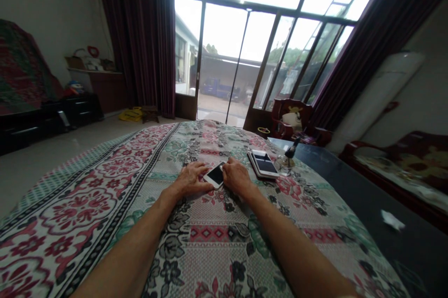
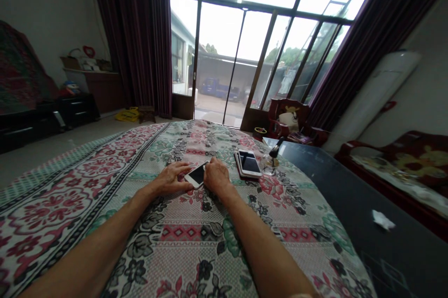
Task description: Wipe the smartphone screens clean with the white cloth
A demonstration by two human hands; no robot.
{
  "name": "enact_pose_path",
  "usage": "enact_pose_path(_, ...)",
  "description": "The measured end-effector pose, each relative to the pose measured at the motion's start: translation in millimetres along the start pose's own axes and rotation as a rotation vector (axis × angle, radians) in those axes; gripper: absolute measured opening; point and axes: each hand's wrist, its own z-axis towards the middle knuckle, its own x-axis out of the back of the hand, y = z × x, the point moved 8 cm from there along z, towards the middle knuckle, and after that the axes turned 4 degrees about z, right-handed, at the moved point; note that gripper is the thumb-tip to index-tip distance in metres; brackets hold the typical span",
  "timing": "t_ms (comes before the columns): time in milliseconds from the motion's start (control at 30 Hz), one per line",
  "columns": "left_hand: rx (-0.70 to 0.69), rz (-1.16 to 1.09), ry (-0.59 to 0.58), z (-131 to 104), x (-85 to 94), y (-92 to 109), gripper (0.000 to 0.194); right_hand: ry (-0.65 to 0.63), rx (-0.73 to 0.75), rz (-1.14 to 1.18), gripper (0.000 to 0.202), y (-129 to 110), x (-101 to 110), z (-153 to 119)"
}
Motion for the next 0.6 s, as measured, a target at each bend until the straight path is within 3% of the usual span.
enact_pose_path(167, -0.011, 0.031, -0.033, 1, -5.7, -5, 0.055, -0.167, 0.051, 0.029, 0.027, -28, 5, -10)
enact_pose_path(333, -0.018, 0.022, -0.027, 2, -8.4, -7, 0.057, -0.299, 0.202, 0.056, 0.021, -43, 13, -20)
enact_pose_path(433, -0.024, 0.018, -0.021, 1, -6.9, -5, 0.056, -0.342, 0.162, 0.046, 0.021, -31, 12, -17)
enact_pose_path(600, -0.018, 0.000, -0.018, 0, -2.8, -2, 0.058, -0.248, -0.063, -0.023, 0.029, 14, 9, -5)
